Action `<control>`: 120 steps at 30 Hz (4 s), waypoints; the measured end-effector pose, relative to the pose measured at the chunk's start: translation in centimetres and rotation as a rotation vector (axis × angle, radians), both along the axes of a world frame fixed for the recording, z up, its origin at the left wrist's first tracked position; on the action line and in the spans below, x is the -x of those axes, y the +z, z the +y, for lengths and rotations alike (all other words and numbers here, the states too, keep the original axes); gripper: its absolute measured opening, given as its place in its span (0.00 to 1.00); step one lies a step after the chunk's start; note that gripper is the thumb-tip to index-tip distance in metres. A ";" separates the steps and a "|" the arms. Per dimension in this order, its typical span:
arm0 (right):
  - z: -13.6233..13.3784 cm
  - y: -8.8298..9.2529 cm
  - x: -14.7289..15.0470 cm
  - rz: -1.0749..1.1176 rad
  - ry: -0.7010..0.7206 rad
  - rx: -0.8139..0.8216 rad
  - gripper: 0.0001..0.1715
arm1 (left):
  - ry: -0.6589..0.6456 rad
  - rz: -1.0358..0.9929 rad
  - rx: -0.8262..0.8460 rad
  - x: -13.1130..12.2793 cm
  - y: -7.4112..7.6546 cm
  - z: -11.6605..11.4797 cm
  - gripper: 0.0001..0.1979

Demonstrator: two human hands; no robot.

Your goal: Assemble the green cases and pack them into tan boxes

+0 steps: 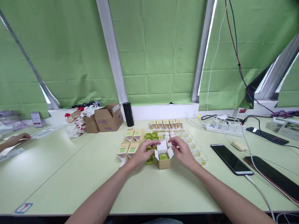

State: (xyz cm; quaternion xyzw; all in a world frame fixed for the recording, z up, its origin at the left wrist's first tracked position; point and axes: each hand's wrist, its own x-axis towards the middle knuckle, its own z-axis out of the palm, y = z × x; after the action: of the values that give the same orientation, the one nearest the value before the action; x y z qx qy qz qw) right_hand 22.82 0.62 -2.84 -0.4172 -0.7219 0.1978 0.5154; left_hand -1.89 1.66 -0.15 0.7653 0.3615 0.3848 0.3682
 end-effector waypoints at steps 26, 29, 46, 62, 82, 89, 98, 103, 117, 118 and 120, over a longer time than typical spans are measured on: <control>-0.5 -0.4 1.1 0.167 0.144 0.265 0.21 | 0.124 0.155 -0.067 -1.9 -0.8 -1.6 0.15; -0.5 -0.5 1.2 0.165 0.155 0.278 0.22 | 0.137 0.153 -0.081 -2.0 -0.8 -1.7 0.15; -0.7 -0.8 1.4 0.153 0.195 0.322 0.26 | 0.159 0.130 -0.053 -2.4 -1.2 -1.6 0.16; -0.2 -1.6 1.8 0.209 0.240 0.407 0.22 | 0.197 0.026 -0.073 -2.7 -1.7 -1.7 0.17; -0.4 -1.1 1.8 0.213 0.174 0.290 0.16 | 0.197 0.116 -0.194 -2.7 -1.0 -2.0 0.05; -1.3 0.1 0.9 0.175 0.196 0.069 0.08 | 0.174 0.109 -0.216 -2.7 -1.1 -1.9 0.06; -1.8 0.3 0.5 -0.020 0.179 -0.151 0.01 | 0.157 0.108 -0.191 -2.3 -1.2 -1.9 0.09; -1.5 -0.1 0.1 -0.096 0.167 -0.345 0.04 | 0.100 0.077 -0.175 -1.9 -0.9 -2.1 0.13; -1.7 0.0 0.2 -0.208 0.167 -0.492 0.09 | 0.111 0.141 -0.245 -2.1 -0.8 -2.2 0.12; -1.7 0.0 0.2 -0.211 0.169 -0.491 0.09 | 0.114 0.148 -0.251 -2.1 -0.9 -2.2 0.12; -1.7 -0.1 0.2 -0.214 0.175 -0.493 0.09 | 0.120 0.160 -0.262 -2.1 -0.9 -2.1 0.11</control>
State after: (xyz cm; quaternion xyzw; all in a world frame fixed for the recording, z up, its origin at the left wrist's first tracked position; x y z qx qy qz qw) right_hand 22.59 -1.06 -2.93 -0.2338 -0.8318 0.0146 0.5032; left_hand 0.19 -0.49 -1.07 0.8119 0.3816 0.3877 0.2118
